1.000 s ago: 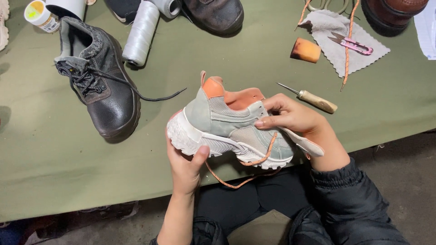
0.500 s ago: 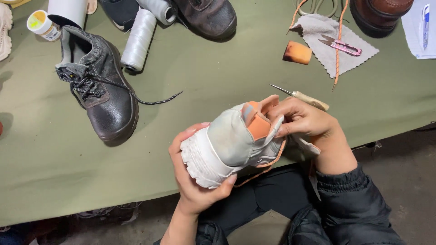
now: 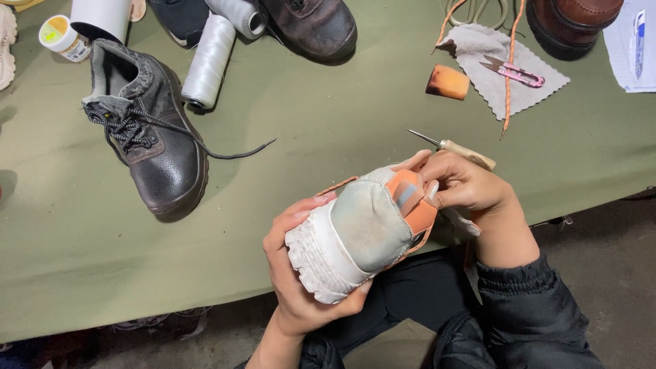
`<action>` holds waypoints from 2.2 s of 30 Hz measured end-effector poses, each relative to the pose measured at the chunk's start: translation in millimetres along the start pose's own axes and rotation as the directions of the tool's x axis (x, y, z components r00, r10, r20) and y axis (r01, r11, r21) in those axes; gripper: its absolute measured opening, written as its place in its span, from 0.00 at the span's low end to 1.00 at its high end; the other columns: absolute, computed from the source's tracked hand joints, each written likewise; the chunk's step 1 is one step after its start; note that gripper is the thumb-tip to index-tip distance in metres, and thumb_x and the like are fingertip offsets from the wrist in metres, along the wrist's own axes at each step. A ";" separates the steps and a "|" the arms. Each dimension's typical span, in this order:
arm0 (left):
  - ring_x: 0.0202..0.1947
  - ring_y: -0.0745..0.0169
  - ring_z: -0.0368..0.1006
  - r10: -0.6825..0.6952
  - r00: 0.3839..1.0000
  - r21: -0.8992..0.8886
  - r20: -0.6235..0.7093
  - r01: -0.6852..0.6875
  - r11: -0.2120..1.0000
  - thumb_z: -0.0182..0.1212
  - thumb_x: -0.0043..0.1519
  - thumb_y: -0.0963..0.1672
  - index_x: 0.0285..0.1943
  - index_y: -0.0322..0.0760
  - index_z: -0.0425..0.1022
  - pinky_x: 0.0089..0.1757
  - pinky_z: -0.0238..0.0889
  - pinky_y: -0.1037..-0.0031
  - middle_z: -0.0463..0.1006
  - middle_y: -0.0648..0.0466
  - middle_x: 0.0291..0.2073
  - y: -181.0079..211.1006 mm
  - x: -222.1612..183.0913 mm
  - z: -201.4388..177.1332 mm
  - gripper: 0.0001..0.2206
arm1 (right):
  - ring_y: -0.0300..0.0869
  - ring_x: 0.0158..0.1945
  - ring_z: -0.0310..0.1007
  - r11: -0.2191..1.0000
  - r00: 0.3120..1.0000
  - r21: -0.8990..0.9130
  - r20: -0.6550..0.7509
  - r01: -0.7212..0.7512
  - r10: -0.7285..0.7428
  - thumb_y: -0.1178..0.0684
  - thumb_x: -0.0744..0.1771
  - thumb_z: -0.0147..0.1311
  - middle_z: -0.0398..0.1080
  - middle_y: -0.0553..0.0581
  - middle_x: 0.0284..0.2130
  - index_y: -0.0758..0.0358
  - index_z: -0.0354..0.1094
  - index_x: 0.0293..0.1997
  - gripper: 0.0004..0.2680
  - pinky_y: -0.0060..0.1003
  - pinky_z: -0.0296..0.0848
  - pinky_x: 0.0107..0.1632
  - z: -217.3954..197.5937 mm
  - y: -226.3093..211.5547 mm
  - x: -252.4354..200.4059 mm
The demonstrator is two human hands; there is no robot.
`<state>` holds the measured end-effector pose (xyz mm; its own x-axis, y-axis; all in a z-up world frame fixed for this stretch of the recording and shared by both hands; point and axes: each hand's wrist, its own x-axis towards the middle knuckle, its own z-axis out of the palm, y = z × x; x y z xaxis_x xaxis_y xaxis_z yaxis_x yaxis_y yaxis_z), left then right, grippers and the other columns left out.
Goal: Hand-stitching a sneaker using an awl and thread at a repair bench.
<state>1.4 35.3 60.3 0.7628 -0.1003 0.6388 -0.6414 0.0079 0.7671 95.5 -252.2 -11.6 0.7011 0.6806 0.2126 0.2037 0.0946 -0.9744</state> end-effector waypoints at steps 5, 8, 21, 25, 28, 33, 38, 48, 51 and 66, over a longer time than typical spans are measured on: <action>0.61 0.42 0.71 0.000 1.000 0.013 -0.022 0.001 1.000 0.72 0.53 0.44 0.65 0.36 0.54 0.64 0.70 0.47 0.66 0.40 0.57 3.5 -0.3 2.8 0.35 | 0.38 0.27 0.45 0.990 0.993 -0.080 -0.006 0.120 -0.120 0.57 0.65 0.51 0.48 0.41 0.17 0.58 0.59 0.21 0.09 0.46 0.62 0.73 10.2 -11.6 11.3; 0.61 0.43 0.71 0.009 1.000 0.020 -0.011 -0.009 1.000 0.71 0.53 0.45 0.66 0.35 0.53 0.63 0.70 0.48 0.66 0.40 0.57 0.8 -1.0 1.6 0.35 | 0.37 0.27 0.45 0.992 0.994 -0.064 -0.005 0.112 -0.113 0.53 0.66 0.54 0.47 0.41 0.18 0.58 0.58 0.21 0.12 0.49 0.62 0.73 11.4 -12.9 11.6; 0.62 0.33 0.72 -0.080 0.996 -0.075 -0.040 0.077 0.994 0.69 0.54 0.45 0.68 0.35 0.51 0.65 0.67 0.47 0.65 0.39 0.60 -5.1 -6.4 5.7 0.36 | 0.42 0.43 0.66 0.996 0.999 0.078 -0.019 0.041 -0.039 0.47 0.66 0.59 0.76 0.48 0.31 0.61 0.76 0.35 0.09 0.41 0.64 0.54 17.3 -15.0 7.9; 0.63 0.39 0.69 -0.125 0.991 -0.075 -0.056 0.121 0.990 0.70 0.53 0.45 0.69 0.34 0.52 0.65 0.64 0.53 0.65 0.39 0.61 -5.5 -8.0 4.0 0.37 | 0.43 0.48 0.64 0.991 1.000 0.130 -0.026 0.010 -0.006 0.50 0.65 0.60 0.76 0.55 0.37 0.66 0.76 0.36 0.09 0.44 0.64 0.57 18.7 -15.7 5.8; 0.68 0.45 0.63 -0.244 0.967 -0.077 -0.075 0.239 0.968 0.69 0.54 0.48 0.73 0.33 0.48 0.67 0.56 0.58 0.63 0.36 0.66 -10.6 -6.9 -0.9 0.40 | 0.44 0.56 0.69 0.979 0.989 0.178 -0.096 -0.097 0.115 0.55 0.65 0.61 0.78 0.60 0.45 0.69 0.77 0.41 0.07 0.42 0.68 0.57 19.1 -9.4 0.6; 0.75 0.48 0.42 -0.358 0.927 -0.136 -0.112 0.342 0.930 0.63 0.60 0.55 0.81 0.37 0.24 0.71 0.38 0.53 0.43 0.40 0.77 -44.7 -13.0 -9.1 0.52 | 0.35 0.30 0.66 0.976 0.923 0.183 -0.340 -0.121 0.179 0.62 0.62 0.63 0.74 0.53 0.25 0.71 0.77 0.35 0.04 0.33 0.67 0.36 47.7 -43.5 31.2; 0.78 0.33 0.34 -0.463 0.870 0.069 -0.170 0.480 0.875 0.48 0.68 0.53 0.82 0.35 0.33 0.69 0.31 0.45 0.42 0.35 0.78 -65.8 -23.2 -17.7 0.39 | 0.39 0.28 0.75 0.892 0.721 0.402 -0.553 -0.207 0.417 0.61 0.64 0.62 0.76 0.58 0.27 0.71 0.76 0.39 0.05 0.33 0.73 0.33 32.7 -27.9 45.1; 0.78 0.51 0.49 -0.496 0.850 0.220 -0.177 0.526 0.822 0.51 0.67 0.49 0.78 0.36 0.49 0.68 0.50 0.60 0.55 0.46 0.76 -72.6 -35.0 -28.2 0.30 | 0.32 0.32 0.71 0.920 0.603 0.030 -0.746 -0.392 0.282 0.56 0.66 0.61 0.74 0.48 0.30 0.62 0.75 0.40 0.03 0.25 0.69 0.36 -73.6 -92.6 50.1; 0.77 0.49 0.50 -0.449 0.872 0.175 -0.193 0.481 0.859 0.52 0.68 0.44 0.78 0.31 0.48 0.71 0.44 0.61 0.55 0.43 0.76 -78.6 -39.3 -28.6 0.29 | 0.31 0.33 0.70 0.846 0.561 -0.129 -0.798 -0.518 0.222 0.56 0.68 0.60 0.73 0.46 0.32 0.59 0.75 0.42 0.02 0.25 0.70 0.35 -96.2 -129.8 17.9; 0.76 0.47 0.52 -0.424 0.880 0.182 -0.215 0.462 0.868 0.51 0.67 0.38 0.78 0.29 0.48 0.67 0.53 0.64 0.55 0.39 0.75 -82.2 -43.2 -20.6 0.29 | 0.57 0.34 0.69 0.204 0.260 -0.267 -0.964 -0.942 -0.063 0.46 0.67 0.58 0.73 0.63 0.26 0.60 0.75 0.33 0.09 0.52 0.62 0.37 -160.6 -57.8 -178.6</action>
<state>22.8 59.5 -29.2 0.9605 0.1227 0.2498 -0.2191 -0.2202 0.9505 68.2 -495.9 18.3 0.8279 -0.5291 0.1863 -0.4361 -0.8160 -0.3794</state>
